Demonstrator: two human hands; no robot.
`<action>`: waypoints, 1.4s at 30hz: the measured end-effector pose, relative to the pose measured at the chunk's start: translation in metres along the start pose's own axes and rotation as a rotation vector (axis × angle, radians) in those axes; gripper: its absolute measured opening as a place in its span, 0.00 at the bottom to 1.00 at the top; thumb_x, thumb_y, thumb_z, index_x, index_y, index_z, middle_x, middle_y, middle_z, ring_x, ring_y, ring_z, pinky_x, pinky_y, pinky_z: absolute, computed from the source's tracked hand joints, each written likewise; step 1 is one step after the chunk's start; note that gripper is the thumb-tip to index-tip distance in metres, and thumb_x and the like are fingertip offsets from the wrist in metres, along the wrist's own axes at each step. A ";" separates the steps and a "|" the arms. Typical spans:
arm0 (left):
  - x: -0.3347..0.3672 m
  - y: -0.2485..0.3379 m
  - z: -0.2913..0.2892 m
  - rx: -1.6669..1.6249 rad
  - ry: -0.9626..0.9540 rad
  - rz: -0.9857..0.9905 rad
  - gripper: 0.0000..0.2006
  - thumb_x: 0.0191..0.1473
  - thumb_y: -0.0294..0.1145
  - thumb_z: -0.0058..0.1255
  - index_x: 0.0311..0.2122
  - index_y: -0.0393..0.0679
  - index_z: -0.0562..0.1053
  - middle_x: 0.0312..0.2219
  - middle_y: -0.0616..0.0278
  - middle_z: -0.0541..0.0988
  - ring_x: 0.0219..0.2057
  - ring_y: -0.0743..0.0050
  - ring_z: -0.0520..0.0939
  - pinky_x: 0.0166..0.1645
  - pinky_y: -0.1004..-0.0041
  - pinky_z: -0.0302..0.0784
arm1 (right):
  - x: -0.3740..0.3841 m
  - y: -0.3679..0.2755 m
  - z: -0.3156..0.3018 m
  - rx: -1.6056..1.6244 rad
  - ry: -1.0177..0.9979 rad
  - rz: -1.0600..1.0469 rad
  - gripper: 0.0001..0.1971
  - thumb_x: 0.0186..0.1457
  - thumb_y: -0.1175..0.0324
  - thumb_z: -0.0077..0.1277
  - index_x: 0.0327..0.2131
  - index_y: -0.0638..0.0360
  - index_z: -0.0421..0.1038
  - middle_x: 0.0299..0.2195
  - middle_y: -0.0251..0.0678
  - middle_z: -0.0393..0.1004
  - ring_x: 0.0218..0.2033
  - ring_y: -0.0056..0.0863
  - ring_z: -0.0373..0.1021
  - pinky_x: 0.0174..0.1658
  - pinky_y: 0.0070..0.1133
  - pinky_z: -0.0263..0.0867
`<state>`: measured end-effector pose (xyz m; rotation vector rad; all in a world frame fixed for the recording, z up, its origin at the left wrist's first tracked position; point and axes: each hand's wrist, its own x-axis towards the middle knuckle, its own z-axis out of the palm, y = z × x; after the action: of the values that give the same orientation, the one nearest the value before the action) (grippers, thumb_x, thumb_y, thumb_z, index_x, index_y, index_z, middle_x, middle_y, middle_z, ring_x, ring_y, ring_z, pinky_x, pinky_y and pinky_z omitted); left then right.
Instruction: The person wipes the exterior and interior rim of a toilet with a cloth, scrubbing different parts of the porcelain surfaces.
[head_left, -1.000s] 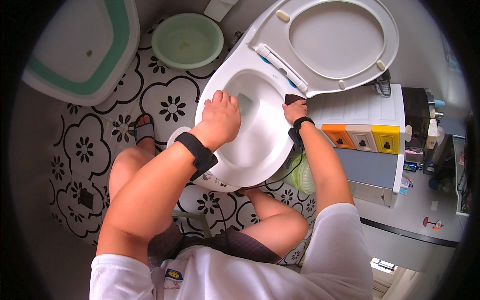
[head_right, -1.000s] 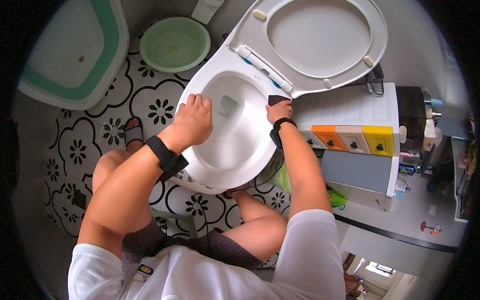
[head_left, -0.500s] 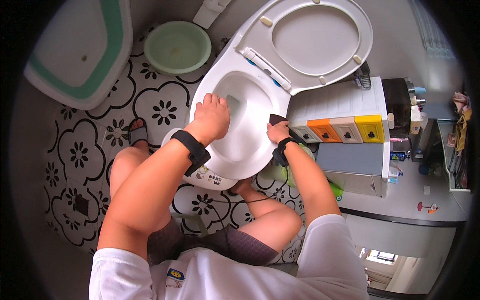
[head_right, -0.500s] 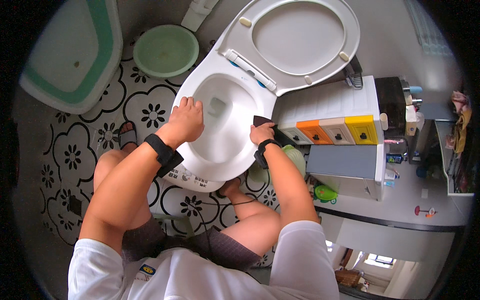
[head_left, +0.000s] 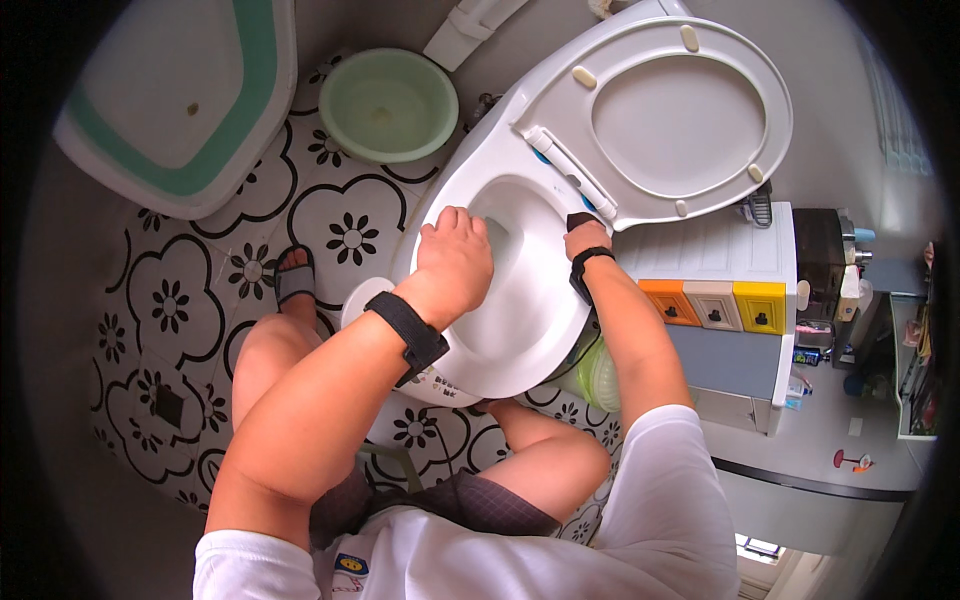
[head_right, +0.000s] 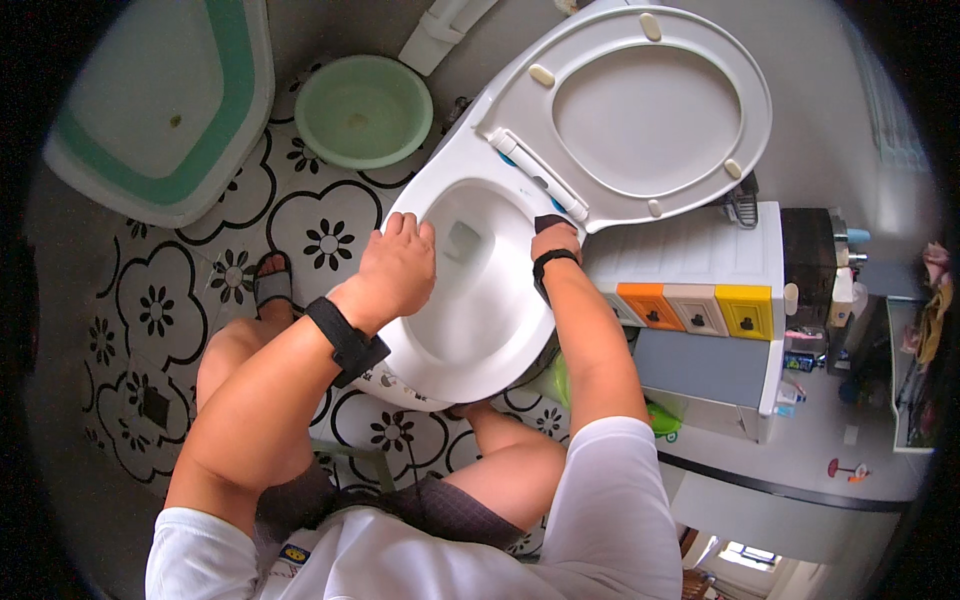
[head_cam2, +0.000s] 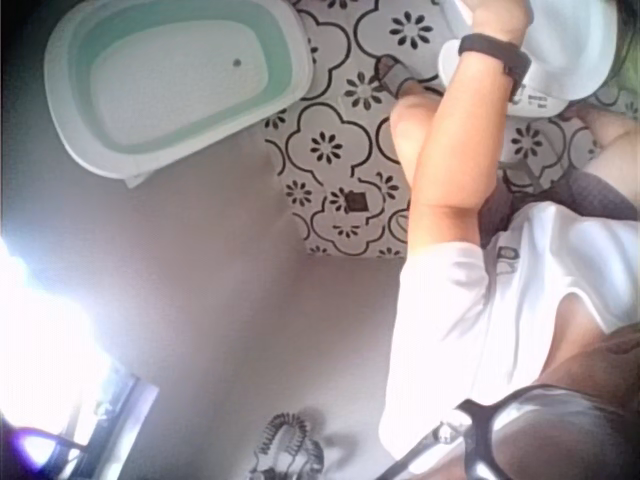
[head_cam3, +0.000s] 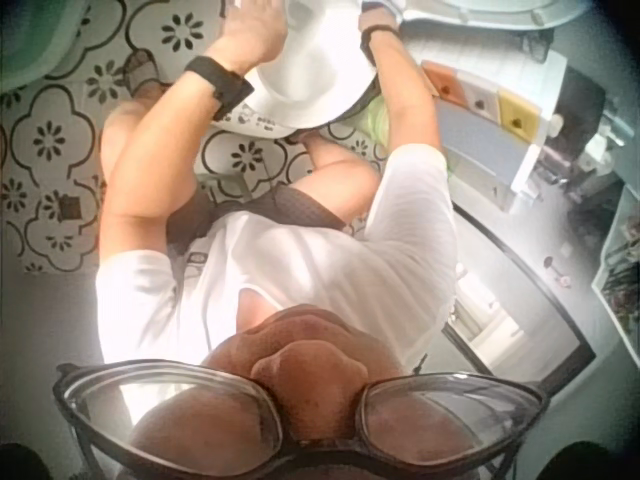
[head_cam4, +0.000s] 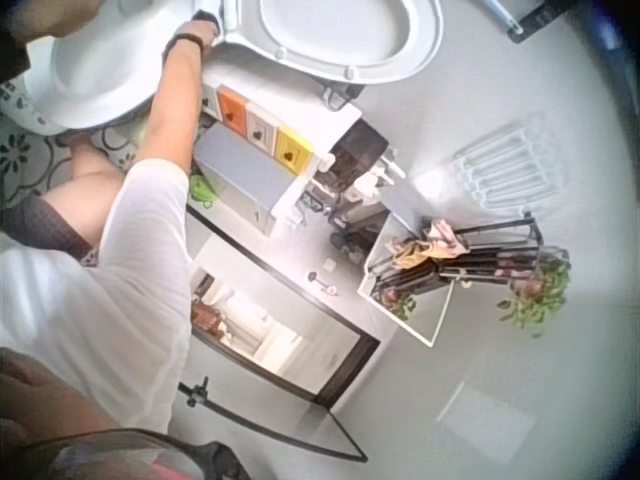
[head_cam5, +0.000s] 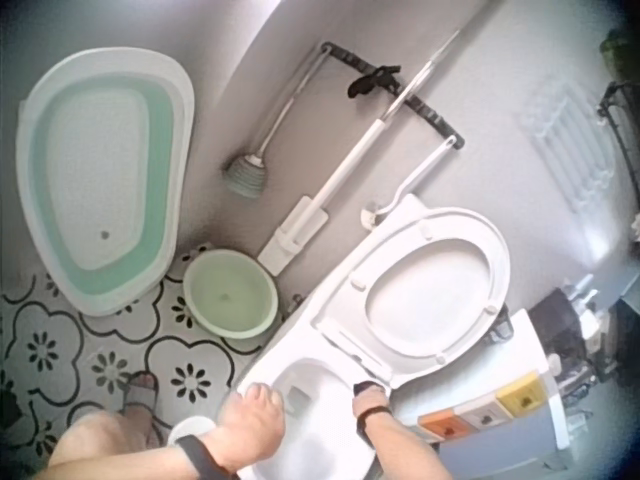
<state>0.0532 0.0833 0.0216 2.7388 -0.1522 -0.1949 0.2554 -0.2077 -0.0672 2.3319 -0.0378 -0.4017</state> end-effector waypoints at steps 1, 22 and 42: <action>-0.002 -0.005 0.001 0.010 -0.006 -0.022 0.20 0.48 0.32 0.48 0.47 0.34 0.67 0.44 0.53 0.70 0.48 0.62 0.67 0.47 0.65 0.67 | -0.009 -0.017 -0.016 -0.056 0.101 -0.050 0.25 0.58 0.50 0.46 0.46 0.64 0.72 0.51 0.51 0.68 0.48 0.41 0.70 0.50 0.29 0.67; -0.010 -0.008 -0.005 -0.016 -0.070 0.022 0.22 0.46 0.29 0.47 0.48 0.30 0.64 0.42 0.51 0.70 0.46 0.60 0.69 0.46 0.65 0.70 | -0.011 -0.106 -0.145 -0.137 0.107 -0.304 0.11 0.52 0.70 0.49 0.38 0.60 0.78 0.38 0.43 0.78 0.33 0.38 0.77 0.22 0.40 0.72; -0.012 -0.029 -0.031 0.046 -0.165 -0.166 0.27 0.49 0.32 0.49 0.55 0.33 0.65 0.53 0.53 0.68 0.53 0.58 0.67 0.48 0.60 0.72 | -0.147 -0.147 -0.129 0.397 0.546 -1.204 0.36 0.52 0.61 0.48 0.62 0.64 0.48 0.63 0.57 0.42 0.66 0.52 0.37 0.66 0.39 0.35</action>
<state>0.0488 0.1232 0.0400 2.7796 0.0267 -0.4695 0.1410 0.0067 -0.0432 2.5124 1.7197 -0.3022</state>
